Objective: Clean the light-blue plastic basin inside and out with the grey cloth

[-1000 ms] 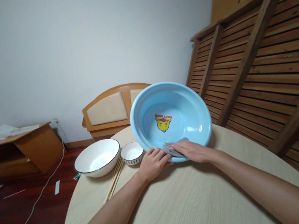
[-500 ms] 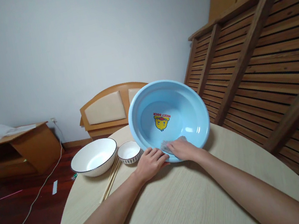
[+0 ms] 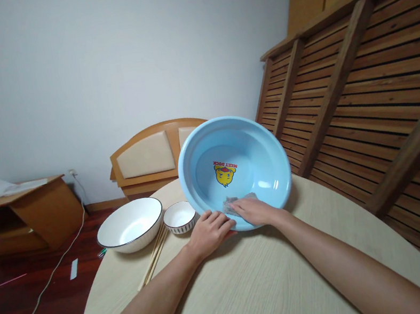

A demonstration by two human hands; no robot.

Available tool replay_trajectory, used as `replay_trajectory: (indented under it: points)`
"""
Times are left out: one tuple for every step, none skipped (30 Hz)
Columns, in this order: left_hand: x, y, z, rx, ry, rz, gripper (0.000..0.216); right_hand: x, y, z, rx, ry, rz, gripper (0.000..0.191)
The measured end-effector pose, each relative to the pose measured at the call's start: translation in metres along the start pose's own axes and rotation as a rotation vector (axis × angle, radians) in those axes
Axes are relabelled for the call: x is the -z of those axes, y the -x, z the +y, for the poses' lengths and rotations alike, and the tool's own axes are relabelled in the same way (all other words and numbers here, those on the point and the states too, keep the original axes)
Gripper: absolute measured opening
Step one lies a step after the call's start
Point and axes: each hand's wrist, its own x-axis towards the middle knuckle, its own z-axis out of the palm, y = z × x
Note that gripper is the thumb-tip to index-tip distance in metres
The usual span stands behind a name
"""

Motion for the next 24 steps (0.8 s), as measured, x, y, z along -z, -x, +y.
replay_trajectory:
  points:
    - [0.0, 0.0, 0.0, -0.002, 0.006, 0.003, 0.024, -0.001, -0.002, -0.001, 0.023, -0.03, -0.018, 0.055]
    - [0.001, 0.0, 0.0, -0.006, 0.01, 0.006, 0.024, -0.002, -0.004, -0.001, 0.036, -0.06, -0.041, 0.055]
    - [0.001, 0.0, 0.001, -0.012, 0.014, 0.009, 0.023, -0.003, -0.005, 0.0, 0.037, -0.086, -0.068, 0.054]
    - [0.001, -0.001, 0.001, -0.019, 0.016, 0.01, 0.022, -0.003, -0.006, 0.002, 0.025, -0.105, -0.093, 0.055]
    - [0.002, -0.001, 0.002, -0.025, 0.017, 0.01, 0.022, -0.002, -0.007, 0.004, 0.004, -0.114, -0.113, 0.055]
    - [0.002, -0.002, 0.002, -0.029, 0.018, 0.009, 0.021, -0.002, -0.008, 0.005, -0.023, -0.112, -0.125, 0.055]
    - [0.002, -0.002, 0.003, -0.033, 0.018, 0.006, 0.021, -0.001, -0.008, 0.006, -0.048, -0.101, -0.13, 0.056]
    - [0.002, -0.002, 0.003, -0.035, 0.018, 0.003, 0.02, 0.0, -0.008, 0.006, -0.069, -0.09, -0.132, 0.056]
    - [0.002, -0.003, 0.003, -0.035, 0.018, 0.001, 0.02, 0.001, -0.008, 0.006, -0.087, -0.081, -0.137, 0.056]
    - [0.002, -0.003, 0.003, -0.033, 0.016, -0.002, 0.02, 0.002, -0.008, 0.004, -0.101, -0.073, -0.147, 0.057]
    - [0.002, -0.003, 0.003, -0.031, 0.014, -0.003, 0.02, 0.002, -0.007, 0.003, -0.109, -0.067, -0.158, 0.058]
    - [0.002, -0.002, 0.003, -0.03, 0.012, -0.004, 0.02, 0.003, -0.006, 0.002, -0.112, -0.065, -0.171, 0.059]
    - [0.001, -0.002, 0.003, -0.029, 0.009, -0.002, 0.02, 0.002, -0.005, 0.001, -0.11, -0.066, -0.188, 0.06]
    - [0.001, -0.002, 0.003, -0.032, 0.006, -0.002, 0.02, 0.002, -0.003, 0.002, -0.108, -0.07, -0.213, 0.061]
    - [0.001, -0.002, 0.004, -0.04, 0.001, -0.006, 0.02, 0.001, -0.001, 0.003, -0.111, -0.068, -0.24, 0.061]
    - [0.001, -0.001, 0.004, -0.054, -0.006, -0.012, 0.02, 0.0, 0.001, 0.006, -0.124, -0.057, -0.265, 0.062]
    - [0.001, -0.001, 0.004, -0.072, -0.014, -0.018, 0.019, -0.002, 0.003, 0.01, -0.146, -0.039, -0.284, 0.062]
    - [0.001, -0.001, 0.004, -0.091, -0.022, -0.026, 0.019, -0.003, 0.005, 0.014, -0.175, -0.015, -0.293, 0.062]
    - [0.001, -0.001, 0.004, -0.111, -0.029, -0.033, 0.018, -0.005, 0.007, 0.019, -0.207, 0.012, -0.29, 0.062]
    - [0.0, -0.001, 0.004, -0.128, -0.035, -0.038, 0.018, -0.006, 0.008, 0.023, -0.238, 0.037, -0.274, 0.062]
    - [0.0, -0.001, 0.004, -0.141, -0.039, -0.041, 0.018, -0.008, 0.01, 0.026, -0.266, 0.057, -0.254, 0.063]
    - [0.0, -0.001, 0.004, -0.149, -0.042, -0.041, 0.018, -0.01, 0.01, 0.028, -0.289, 0.071, -0.234, 0.063]
    - [-0.001, -0.001, 0.004, -0.154, -0.045, -0.042, 0.018, -0.012, 0.011, 0.028, -0.304, 0.081, -0.215, 0.064]
    - [-0.001, -0.001, 0.004, -0.157, -0.048, -0.044, 0.018, -0.014, 0.011, 0.027, -0.31, 0.087, -0.2, 0.064]
